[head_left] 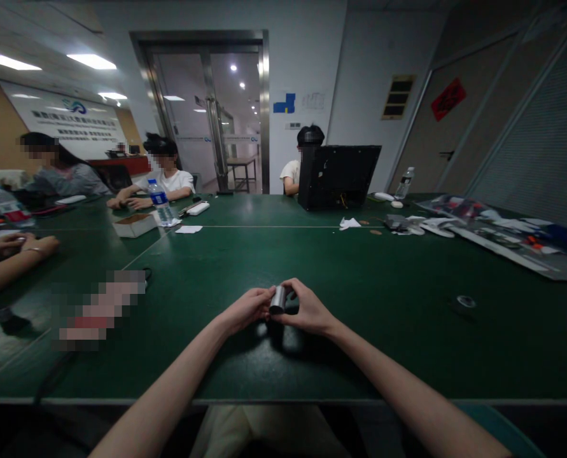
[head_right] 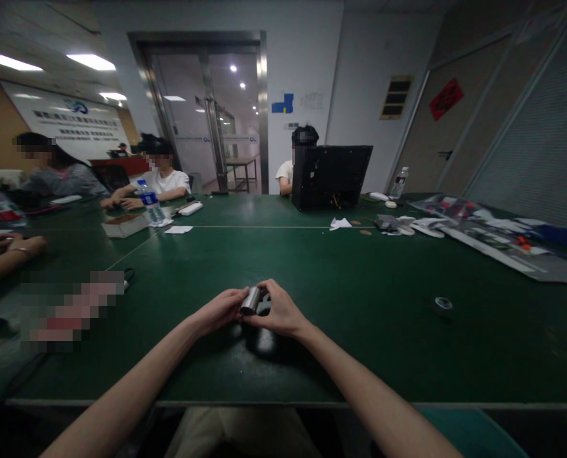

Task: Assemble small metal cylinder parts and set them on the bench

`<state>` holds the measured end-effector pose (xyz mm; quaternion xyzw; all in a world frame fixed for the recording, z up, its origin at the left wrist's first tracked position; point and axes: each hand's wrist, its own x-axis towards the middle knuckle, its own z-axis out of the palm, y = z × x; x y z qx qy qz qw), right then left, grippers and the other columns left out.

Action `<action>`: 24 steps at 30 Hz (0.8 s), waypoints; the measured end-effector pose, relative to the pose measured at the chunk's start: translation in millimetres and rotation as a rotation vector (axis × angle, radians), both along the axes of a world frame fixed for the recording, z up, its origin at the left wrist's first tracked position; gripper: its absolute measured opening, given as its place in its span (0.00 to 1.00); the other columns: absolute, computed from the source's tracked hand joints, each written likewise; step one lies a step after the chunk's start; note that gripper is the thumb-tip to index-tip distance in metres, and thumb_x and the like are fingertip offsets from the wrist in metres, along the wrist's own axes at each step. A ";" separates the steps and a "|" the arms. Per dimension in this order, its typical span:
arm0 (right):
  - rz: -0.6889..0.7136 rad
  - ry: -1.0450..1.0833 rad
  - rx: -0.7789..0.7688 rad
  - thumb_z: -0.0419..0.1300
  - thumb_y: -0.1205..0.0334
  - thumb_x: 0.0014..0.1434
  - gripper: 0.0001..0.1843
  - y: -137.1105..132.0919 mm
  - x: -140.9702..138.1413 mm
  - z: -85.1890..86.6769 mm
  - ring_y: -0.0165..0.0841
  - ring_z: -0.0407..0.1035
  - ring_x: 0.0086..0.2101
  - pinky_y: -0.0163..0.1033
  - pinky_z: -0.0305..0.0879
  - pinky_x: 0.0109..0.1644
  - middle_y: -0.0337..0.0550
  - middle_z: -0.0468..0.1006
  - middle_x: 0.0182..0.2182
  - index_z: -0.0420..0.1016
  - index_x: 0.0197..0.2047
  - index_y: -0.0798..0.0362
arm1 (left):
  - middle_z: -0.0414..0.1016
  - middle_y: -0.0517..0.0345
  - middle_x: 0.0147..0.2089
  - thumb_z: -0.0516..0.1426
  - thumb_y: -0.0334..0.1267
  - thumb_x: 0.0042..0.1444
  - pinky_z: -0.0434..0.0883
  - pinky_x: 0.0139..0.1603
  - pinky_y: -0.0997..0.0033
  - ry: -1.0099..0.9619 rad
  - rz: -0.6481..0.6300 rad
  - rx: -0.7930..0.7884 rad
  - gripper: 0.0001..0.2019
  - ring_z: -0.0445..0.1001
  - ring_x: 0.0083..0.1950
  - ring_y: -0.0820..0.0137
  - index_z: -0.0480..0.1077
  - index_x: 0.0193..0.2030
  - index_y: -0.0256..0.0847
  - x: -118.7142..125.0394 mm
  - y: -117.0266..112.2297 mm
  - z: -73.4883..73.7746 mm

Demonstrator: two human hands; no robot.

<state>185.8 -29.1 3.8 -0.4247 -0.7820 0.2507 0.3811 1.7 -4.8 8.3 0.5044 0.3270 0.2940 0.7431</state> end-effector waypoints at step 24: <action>0.117 0.045 0.103 0.70 0.59 0.42 0.34 -3.3 1.7 6.1 0.36 0.64 0.44 0.41 0.63 0.49 0.45 0.68 0.45 0.62 0.50 0.53 | 0.75 0.55 0.40 0.65 0.33 0.42 0.65 0.46 0.70 0.140 0.035 0.376 0.18 0.72 0.42 0.68 0.71 0.43 0.35 -4.0 2.4 3.5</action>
